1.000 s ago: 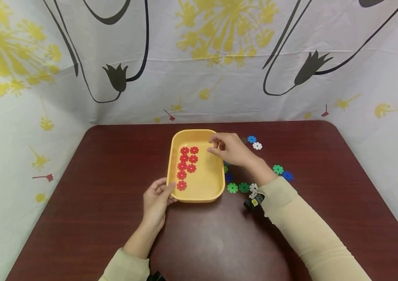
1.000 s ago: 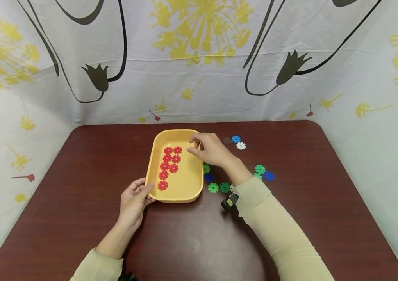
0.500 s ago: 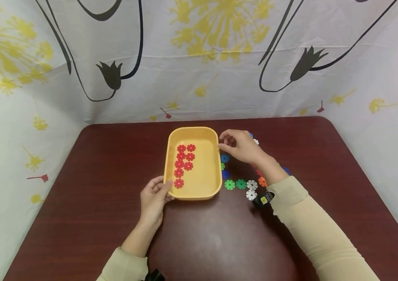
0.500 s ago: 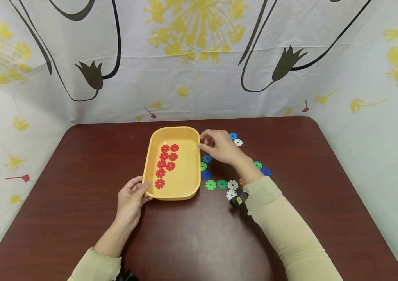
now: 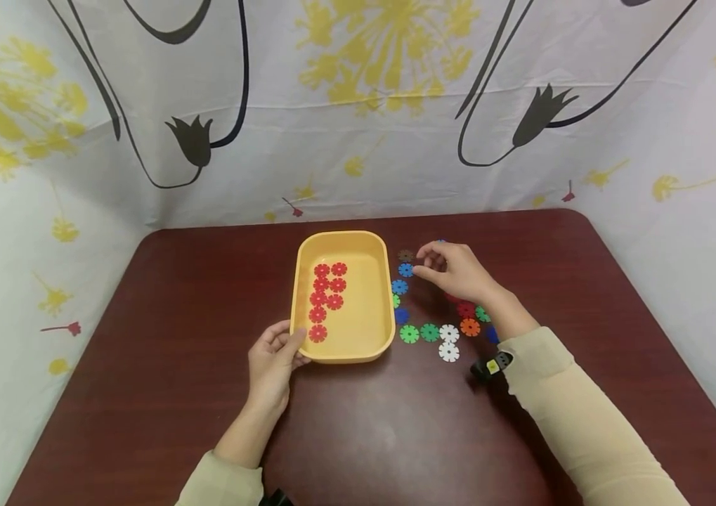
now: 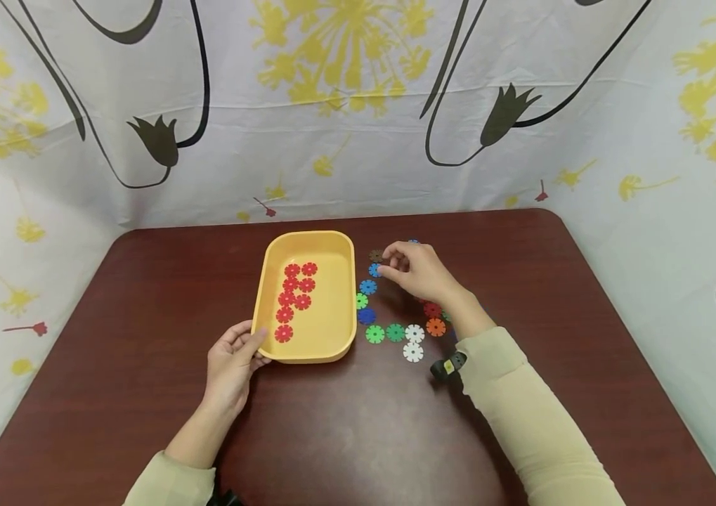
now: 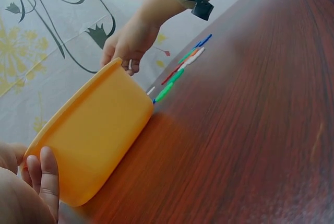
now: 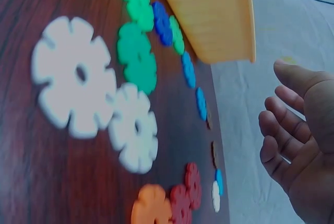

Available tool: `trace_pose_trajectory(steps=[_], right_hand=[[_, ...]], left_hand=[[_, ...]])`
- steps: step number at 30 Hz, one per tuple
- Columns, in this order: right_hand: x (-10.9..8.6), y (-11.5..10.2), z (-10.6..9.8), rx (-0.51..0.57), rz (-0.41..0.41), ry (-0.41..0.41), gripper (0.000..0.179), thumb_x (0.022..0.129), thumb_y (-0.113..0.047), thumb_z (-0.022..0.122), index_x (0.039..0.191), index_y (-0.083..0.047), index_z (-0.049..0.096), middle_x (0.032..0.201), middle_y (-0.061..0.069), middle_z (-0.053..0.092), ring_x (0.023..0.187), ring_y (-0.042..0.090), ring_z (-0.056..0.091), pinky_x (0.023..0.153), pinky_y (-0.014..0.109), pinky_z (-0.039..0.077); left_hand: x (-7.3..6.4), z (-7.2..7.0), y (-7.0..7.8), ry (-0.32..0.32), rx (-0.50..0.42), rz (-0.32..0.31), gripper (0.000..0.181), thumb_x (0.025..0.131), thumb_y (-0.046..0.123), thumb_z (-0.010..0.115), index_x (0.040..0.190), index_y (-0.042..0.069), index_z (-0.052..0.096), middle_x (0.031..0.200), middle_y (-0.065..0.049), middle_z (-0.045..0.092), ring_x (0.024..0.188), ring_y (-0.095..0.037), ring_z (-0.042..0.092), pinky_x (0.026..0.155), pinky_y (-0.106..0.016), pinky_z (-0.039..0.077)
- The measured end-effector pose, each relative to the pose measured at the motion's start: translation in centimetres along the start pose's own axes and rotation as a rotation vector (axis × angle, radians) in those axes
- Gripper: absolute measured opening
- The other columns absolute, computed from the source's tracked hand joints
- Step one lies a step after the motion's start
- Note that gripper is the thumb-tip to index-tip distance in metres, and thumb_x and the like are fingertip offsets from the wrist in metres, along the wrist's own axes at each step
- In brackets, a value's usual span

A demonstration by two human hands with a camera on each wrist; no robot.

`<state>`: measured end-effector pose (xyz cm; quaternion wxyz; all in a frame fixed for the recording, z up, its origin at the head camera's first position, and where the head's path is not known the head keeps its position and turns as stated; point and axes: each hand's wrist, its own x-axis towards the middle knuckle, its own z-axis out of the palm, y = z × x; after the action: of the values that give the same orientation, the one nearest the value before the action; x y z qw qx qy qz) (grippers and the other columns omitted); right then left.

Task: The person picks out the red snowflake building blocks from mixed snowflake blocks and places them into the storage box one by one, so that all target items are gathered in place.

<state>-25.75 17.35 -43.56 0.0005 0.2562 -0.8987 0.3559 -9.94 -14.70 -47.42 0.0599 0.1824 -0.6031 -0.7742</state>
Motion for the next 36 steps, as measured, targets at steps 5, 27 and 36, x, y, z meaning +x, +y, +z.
trace_pose_trajectory(steps=[5, 27, 36], right_hand=[[-0.7, 0.8, -0.4, -0.007, 0.020, -0.013, 0.032, 0.097, -0.027, 0.072, 0.115, -0.002, 0.067, 0.092, 0.004, 0.063, 0.082, 0.020, 0.059, 0.071, 0.037, 0.052], [-2.4, 3.6, -0.9, -0.072, 0.067, -0.058, 0.029, 0.094, -0.020, 0.076, 0.114, -0.001, 0.067, 0.093, 0.007, 0.065, 0.077, 0.019, 0.058, 0.071, 0.037, 0.053], [-2.8, 4.6, -1.5, -0.113, 0.095, -0.121, 0.035, 0.090, -0.022, 0.079, 0.114, 0.000, 0.066, 0.097, 0.010, 0.066, 0.080, 0.020, 0.060, 0.077, 0.041, 0.055]], left_hand=[[0.0, 0.0, 0.0, 0.000, -0.011, 0.003, 0.034, 0.094, 0.007, 0.072, 0.122, -0.005, 0.057, 0.076, -0.002, 0.060, 0.057, -0.010, 0.060, 0.058, -0.023, 0.058], [-0.1, 0.1, 0.1, 0.000, -0.023, 0.001, 0.033, 0.095, 0.006, 0.072, 0.122, -0.005, 0.057, 0.075, -0.001, 0.060, 0.056, -0.010, 0.060, 0.057, -0.023, 0.057], [0.0, 0.1, 0.1, 0.001, -0.030, 0.001, 0.035, 0.094, 0.008, 0.073, 0.121, -0.005, 0.057, 0.076, -0.002, 0.061, 0.056, -0.010, 0.060, 0.058, -0.023, 0.058]])
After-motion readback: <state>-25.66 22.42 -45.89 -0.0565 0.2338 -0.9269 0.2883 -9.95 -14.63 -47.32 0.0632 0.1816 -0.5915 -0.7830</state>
